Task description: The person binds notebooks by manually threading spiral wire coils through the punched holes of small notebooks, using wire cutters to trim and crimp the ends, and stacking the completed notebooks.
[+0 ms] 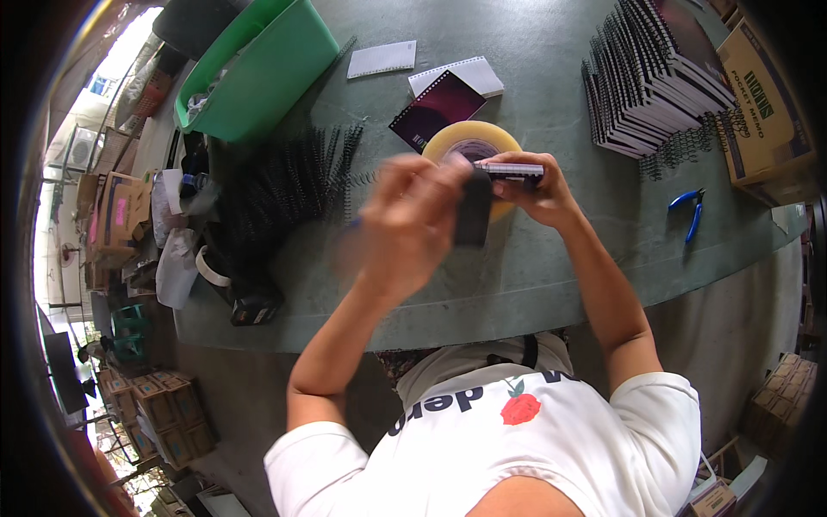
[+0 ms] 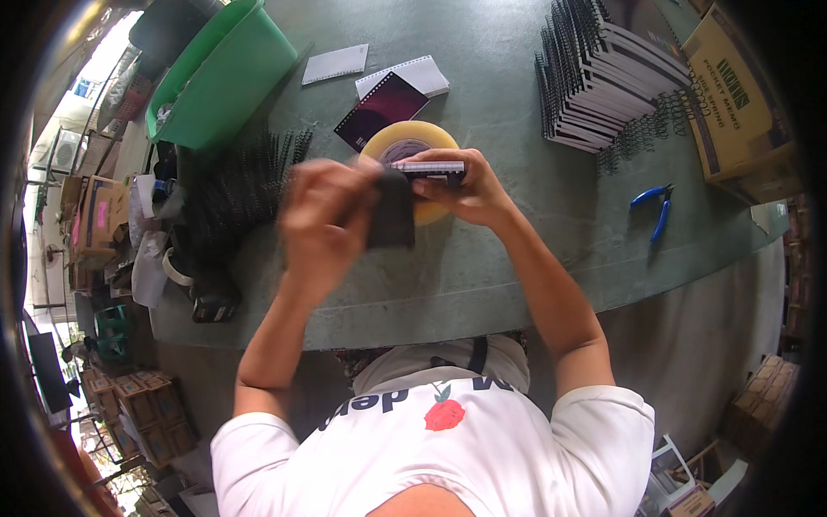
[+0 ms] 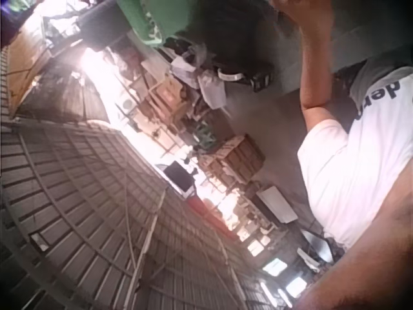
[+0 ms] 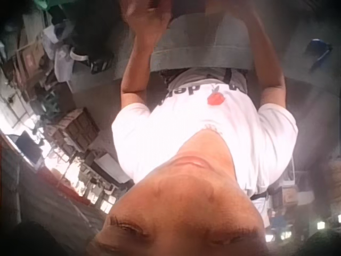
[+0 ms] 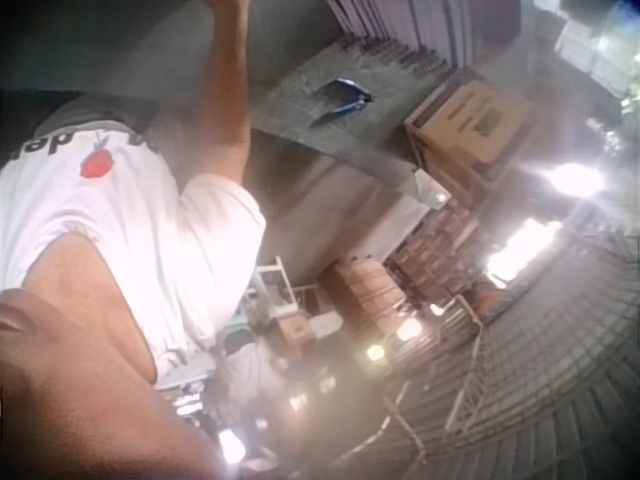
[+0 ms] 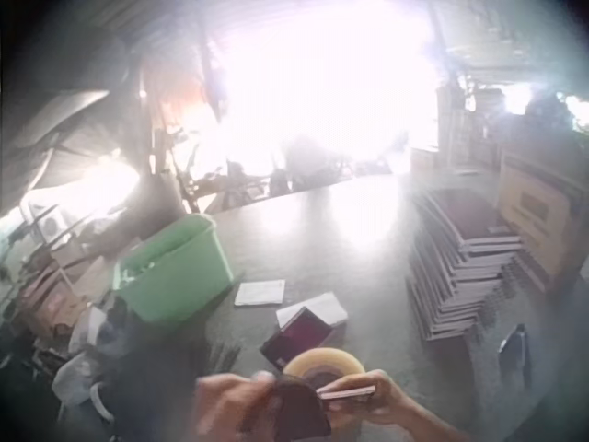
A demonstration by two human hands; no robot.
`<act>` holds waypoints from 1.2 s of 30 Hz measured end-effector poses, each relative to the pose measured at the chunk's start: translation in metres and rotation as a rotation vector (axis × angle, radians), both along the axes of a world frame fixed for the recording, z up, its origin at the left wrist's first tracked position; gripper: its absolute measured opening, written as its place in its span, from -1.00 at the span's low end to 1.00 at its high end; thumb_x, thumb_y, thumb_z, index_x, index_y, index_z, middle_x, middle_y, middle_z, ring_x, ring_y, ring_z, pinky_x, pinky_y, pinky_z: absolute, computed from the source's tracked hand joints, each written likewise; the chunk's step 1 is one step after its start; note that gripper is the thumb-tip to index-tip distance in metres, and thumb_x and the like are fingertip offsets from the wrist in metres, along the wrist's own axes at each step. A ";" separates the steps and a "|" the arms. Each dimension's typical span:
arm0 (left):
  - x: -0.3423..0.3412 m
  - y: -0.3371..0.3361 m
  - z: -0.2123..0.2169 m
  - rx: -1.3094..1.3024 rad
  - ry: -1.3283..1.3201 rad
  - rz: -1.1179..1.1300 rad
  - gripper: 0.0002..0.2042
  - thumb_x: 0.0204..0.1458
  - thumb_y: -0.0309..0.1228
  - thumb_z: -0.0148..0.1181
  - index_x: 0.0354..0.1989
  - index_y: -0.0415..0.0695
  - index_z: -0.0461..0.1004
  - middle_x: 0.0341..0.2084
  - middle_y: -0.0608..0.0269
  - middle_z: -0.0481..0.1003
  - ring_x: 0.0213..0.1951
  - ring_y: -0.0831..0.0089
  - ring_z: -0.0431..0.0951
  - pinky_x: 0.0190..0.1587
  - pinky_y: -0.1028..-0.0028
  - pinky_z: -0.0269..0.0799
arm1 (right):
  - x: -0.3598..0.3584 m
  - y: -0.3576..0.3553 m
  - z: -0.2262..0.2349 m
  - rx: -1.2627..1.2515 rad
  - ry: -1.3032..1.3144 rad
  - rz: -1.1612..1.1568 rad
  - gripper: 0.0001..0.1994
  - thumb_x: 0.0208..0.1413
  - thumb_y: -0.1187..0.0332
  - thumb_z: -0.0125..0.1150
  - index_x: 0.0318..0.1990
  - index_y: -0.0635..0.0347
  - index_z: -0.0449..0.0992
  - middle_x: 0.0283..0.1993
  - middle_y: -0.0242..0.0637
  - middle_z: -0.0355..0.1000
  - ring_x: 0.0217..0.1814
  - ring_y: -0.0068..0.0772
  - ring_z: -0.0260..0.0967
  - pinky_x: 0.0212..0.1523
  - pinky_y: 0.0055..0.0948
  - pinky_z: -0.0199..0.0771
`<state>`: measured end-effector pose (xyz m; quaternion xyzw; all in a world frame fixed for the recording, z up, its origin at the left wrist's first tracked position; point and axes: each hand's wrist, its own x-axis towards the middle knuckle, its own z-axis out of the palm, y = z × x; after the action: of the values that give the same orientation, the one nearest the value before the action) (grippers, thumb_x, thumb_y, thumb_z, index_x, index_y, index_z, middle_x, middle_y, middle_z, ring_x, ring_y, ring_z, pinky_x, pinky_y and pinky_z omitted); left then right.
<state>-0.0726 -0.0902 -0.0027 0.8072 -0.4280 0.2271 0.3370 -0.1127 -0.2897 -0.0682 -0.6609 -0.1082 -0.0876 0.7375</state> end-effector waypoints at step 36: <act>-0.039 0.008 -0.048 0.406 0.671 -0.489 -0.49 -0.10 -0.48 0.25 0.10 -0.03 0.32 -0.21 0.05 0.39 -0.11 0.13 0.43 -0.01 0.25 0.33 | -0.009 0.001 0.010 -0.089 0.077 -0.025 -0.81 -0.10 0.64 0.20 -0.27 0.34 0.56 -0.20 -0.25 0.54 -0.15 -0.54 0.48 -0.06 -0.55 0.48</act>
<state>-0.1113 -0.0825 -0.0502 0.7612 -0.5090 -0.2211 0.3355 -0.1220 -0.2882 -0.0578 -0.6970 -0.0755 -0.0663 0.7100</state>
